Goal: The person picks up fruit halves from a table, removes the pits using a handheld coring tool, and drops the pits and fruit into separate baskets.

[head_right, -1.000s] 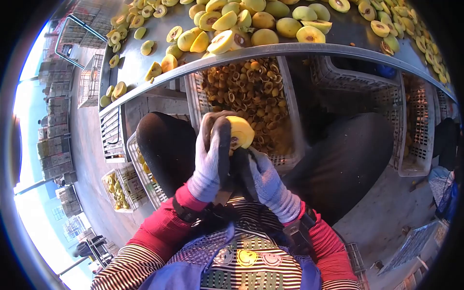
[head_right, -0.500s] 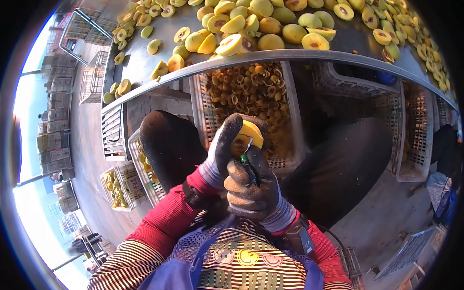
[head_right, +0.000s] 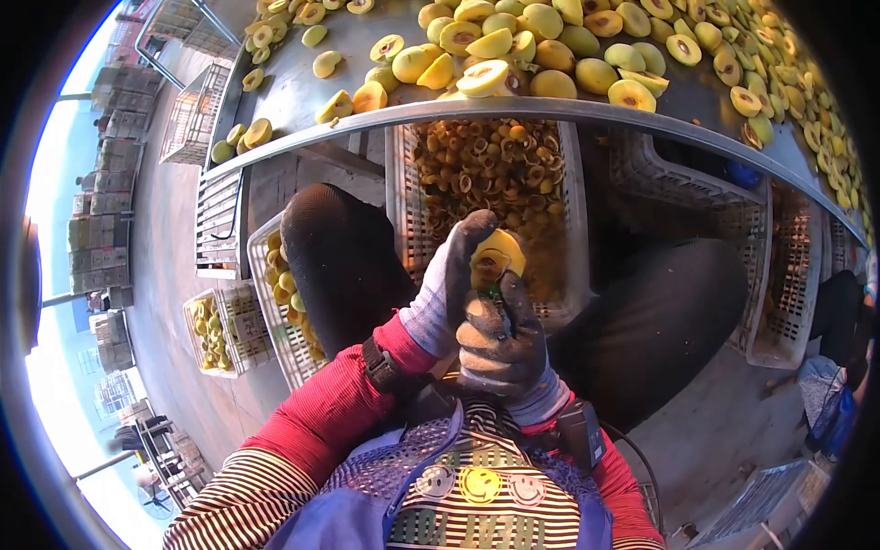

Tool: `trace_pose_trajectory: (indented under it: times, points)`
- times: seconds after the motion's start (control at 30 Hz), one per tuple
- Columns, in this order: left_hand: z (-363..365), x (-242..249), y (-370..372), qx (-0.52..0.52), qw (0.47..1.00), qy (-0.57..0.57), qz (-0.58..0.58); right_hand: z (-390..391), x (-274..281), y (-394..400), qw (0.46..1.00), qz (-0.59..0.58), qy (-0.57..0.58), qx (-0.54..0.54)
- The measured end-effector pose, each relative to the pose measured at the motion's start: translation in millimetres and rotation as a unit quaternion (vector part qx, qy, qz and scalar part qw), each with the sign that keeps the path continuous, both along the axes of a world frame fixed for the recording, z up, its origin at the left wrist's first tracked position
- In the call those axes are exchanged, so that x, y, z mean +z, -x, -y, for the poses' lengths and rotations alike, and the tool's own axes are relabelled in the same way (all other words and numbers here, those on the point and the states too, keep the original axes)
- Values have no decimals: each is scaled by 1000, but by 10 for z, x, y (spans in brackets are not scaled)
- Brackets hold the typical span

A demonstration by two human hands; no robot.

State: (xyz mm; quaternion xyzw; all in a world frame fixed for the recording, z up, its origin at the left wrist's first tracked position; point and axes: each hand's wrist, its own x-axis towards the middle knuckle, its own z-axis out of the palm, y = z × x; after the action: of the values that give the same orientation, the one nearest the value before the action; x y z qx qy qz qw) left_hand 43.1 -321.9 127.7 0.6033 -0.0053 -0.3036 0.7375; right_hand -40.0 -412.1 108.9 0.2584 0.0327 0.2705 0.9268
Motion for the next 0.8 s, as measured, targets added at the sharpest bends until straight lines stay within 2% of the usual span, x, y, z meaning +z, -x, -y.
trace_pose_trajectory:
  times: [0.07,0.1,0.13,0.17,0.23,0.27,0.3,0.33,0.4,0.43,0.5,0.53,0.57,0.6,0.63,0.67,0.7,0.73,0.77,0.8]
  points:
    - [-19,17,-125,-73,967,-92,225,27,80,-27,994,57,-96,19]
    - [40,48,-186,-45,971,-17,234,22,83,-32,992,68,-106,26]
    - [60,76,-244,-64,995,-7,82,12,121,-26,992,66,-106,24]
    - [53,-85,-210,-49,995,-36,78,5,194,-48,995,47,-91,8]
    - [106,-58,-212,-35,994,-63,78,-24,218,-62,999,10,-28,-24]
    - [120,-38,-191,20,997,24,-72,-30,147,-73,999,8,-27,-26]
    - [126,31,-167,76,966,108,-222,-35,66,-88,999,16,-16,-24]
    - [84,-18,-154,51,979,120,-155,-21,21,-105,999,25,-4,-21]
    - [45,-94,-92,-5,999,28,43,4,-26,-114,1000,28,-7,-12]
    - [49,-107,-93,-3,999,27,44,-5,-104,-107,999,42,9,-13]
    - [72,-123,-117,50,996,-25,-72,13,-127,-70,998,57,22,-10]
    - [23,-258,-277,120,937,158,-286,37,-88,-34,990,32,133,-21]
    - [-141,-403,-393,85,927,181,-317,71,-72,0,970,6,242,-32]
    - [-225,-317,-473,50,915,205,-345,87,-151,-6,977,-15,204,-65]
    - [-8,-25,-317,195,947,23,-255,171,-199,-34,981,-76,172,-45]
    - [-41,-212,-303,207,970,20,-123,209,-234,-38,980,-140,137,-23]
    - [-185,-134,-222,113,992,-49,-8,174,-295,-30,981,-140,136,-22]
    - [-300,-57,-196,14,987,-115,112,143,-404,-72,988,-92,114,-47]
    - [-280,-56,-283,13,987,-114,117,135,-478,-103,992,-46,93,-72]
    - [-269,-71,-376,65,997,-7,-30,155,-422,-113,992,-44,92,-70]
